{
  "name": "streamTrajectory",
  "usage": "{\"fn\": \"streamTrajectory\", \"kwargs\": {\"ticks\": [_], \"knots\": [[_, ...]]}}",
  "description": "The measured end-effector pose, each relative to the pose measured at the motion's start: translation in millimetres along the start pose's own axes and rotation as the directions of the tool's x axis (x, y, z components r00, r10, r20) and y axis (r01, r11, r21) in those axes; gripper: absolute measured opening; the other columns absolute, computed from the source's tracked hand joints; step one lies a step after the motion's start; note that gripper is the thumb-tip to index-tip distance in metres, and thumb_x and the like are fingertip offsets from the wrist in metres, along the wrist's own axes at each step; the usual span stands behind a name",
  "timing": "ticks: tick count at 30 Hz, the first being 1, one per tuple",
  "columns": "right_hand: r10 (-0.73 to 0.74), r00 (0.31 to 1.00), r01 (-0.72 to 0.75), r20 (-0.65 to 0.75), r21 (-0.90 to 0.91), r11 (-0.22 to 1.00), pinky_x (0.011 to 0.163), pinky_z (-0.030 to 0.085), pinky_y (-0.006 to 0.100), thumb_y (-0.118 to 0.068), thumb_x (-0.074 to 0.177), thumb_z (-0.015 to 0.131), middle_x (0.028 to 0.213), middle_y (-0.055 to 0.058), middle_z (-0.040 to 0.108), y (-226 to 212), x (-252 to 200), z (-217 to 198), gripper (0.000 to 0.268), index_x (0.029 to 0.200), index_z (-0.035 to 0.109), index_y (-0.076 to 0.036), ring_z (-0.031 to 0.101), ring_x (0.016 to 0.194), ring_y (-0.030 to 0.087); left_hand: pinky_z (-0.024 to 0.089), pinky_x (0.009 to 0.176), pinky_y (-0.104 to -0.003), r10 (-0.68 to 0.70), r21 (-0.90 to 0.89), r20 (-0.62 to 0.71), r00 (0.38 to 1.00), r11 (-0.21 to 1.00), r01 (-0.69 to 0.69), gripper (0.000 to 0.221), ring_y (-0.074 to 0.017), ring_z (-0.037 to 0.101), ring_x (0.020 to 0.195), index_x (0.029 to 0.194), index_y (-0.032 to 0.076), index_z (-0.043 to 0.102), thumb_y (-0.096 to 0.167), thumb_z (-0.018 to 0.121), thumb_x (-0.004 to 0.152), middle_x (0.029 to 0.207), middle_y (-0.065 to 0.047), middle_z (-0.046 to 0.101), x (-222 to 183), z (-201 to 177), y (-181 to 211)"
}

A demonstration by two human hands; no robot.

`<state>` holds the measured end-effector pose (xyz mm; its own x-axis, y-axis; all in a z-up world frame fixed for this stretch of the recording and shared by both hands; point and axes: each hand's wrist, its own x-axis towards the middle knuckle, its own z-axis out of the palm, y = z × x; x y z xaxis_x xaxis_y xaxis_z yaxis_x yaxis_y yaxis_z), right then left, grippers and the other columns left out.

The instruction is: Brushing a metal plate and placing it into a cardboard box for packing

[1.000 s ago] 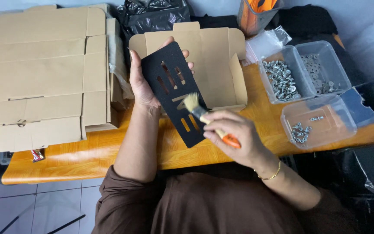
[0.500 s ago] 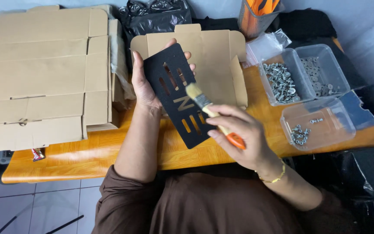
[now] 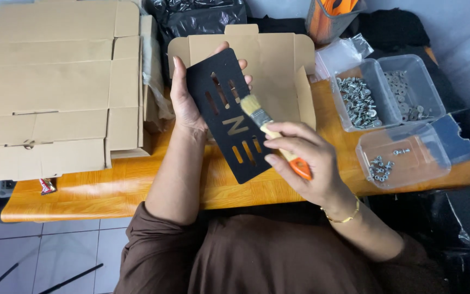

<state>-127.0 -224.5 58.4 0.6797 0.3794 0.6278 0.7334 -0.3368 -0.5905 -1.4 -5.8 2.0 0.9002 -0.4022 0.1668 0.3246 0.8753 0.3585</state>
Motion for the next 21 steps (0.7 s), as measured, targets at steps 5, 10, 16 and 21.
{"fn": "streamTrajectory", "kwargs": {"ticks": [5, 10, 16, 21], "knots": [[-0.014, 0.973, -0.013, 0.231, 0.114, 0.993, 0.071, 0.057, 0.023, -0.013, 0.089, 0.077, 0.099, 0.016, 0.066, 3.5, -28.7, 22.4, 0.016, 0.09, 0.07, 0.001, 0.068, 0.08, 0.019, 0.053, 0.103, -0.057, -0.001, 0.013, 0.01, 1.0, 1.0, 0.001, 0.089, -0.0466, 0.068, 0.112, 0.147, 0.008, 0.053, 0.071, 0.059, 0.084, 0.132, -0.028, 0.065, 4.3, -8.6, 2.5], [0.032, 0.974, -0.082, 0.222, 0.223, 0.971, 0.074, 0.06, 0.026, -0.011, 0.091, 0.071, 0.096, 0.016, 0.073, -8.2, -15.1, -6.3, 0.014, 0.086, 0.072, 0.002, 0.075, 0.083, 0.022, 0.053, 0.102, -0.058, -0.012, -0.004, 0.021, 1.0, 1.0, 0.012, 0.087, -0.0469, 0.068, 0.112, 0.147, 0.008, 0.053, 0.07, 0.059, 0.086, 0.132, -0.029, 0.065, 3.5, -7.8, 0.5], [0.003, 0.998, 0.001, -0.069, 0.053, 0.999, 0.093, 0.064, 0.035, -0.005, 0.095, 0.067, 0.119, 0.023, 0.065, 7.1, -1.8, -6.3, 0.015, 0.107, 0.068, 0.005, 0.075, 0.097, 0.028, 0.054, 0.103, -0.058, -0.017, 0.009, 0.046, 0.999, 1.0, 0.017, 0.088, -0.0466, 0.067, 0.115, 0.149, 0.008, 0.051, 0.069, 0.061, 0.086, 0.135, -0.029, 0.063, 4.6, -11.3, 0.8], [-0.034, 0.953, -0.017, 0.3, 0.168, 0.986, 0.086, 0.062, 0.031, -0.016, 0.084, 0.083, 0.099, 0.017, 0.063, 7.4, -28.2, 18.4, 0.023, 0.091, 0.069, 0.001, 0.074, 0.101, 0.03, 0.053, 0.103, -0.058, -0.007, 0.005, -0.02, 1.0, 1.0, 0.007, 0.089, -0.0465, 0.068, 0.111, 0.146, 0.009, 0.055, 0.072, 0.06, 0.083, 0.131, -0.028, 0.065, 3.8, -9.0, 3.9]]}}
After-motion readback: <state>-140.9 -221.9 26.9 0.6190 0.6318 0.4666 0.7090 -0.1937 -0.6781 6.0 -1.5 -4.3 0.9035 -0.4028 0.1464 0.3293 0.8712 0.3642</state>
